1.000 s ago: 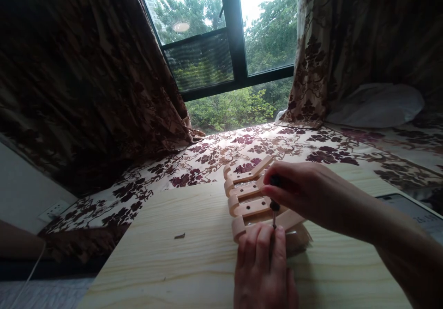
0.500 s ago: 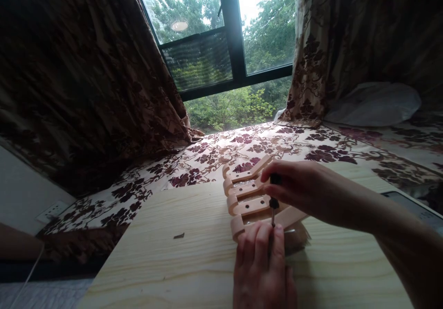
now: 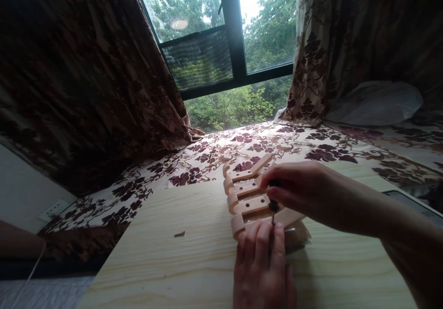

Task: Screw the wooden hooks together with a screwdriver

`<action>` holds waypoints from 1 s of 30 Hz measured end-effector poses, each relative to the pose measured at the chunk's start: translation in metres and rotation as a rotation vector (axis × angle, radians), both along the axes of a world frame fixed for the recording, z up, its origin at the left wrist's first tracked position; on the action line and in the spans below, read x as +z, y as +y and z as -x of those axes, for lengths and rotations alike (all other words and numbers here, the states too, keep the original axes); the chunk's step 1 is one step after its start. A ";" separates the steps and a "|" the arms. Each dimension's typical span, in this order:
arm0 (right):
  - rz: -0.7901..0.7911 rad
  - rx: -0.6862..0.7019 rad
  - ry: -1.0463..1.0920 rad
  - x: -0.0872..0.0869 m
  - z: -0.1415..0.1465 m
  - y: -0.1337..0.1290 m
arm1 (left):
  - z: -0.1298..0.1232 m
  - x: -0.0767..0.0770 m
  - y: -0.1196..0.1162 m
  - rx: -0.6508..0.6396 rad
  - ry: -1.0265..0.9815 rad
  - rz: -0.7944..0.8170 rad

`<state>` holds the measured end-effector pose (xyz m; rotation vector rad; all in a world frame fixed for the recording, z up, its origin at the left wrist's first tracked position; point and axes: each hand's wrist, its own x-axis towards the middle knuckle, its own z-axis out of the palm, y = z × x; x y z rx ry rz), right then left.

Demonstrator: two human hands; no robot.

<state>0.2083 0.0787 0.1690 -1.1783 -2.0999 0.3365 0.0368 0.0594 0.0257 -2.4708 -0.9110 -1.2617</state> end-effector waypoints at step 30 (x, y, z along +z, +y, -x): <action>0.031 0.002 -0.058 0.001 0.002 -0.005 | 0.006 0.004 0.000 0.015 0.082 0.001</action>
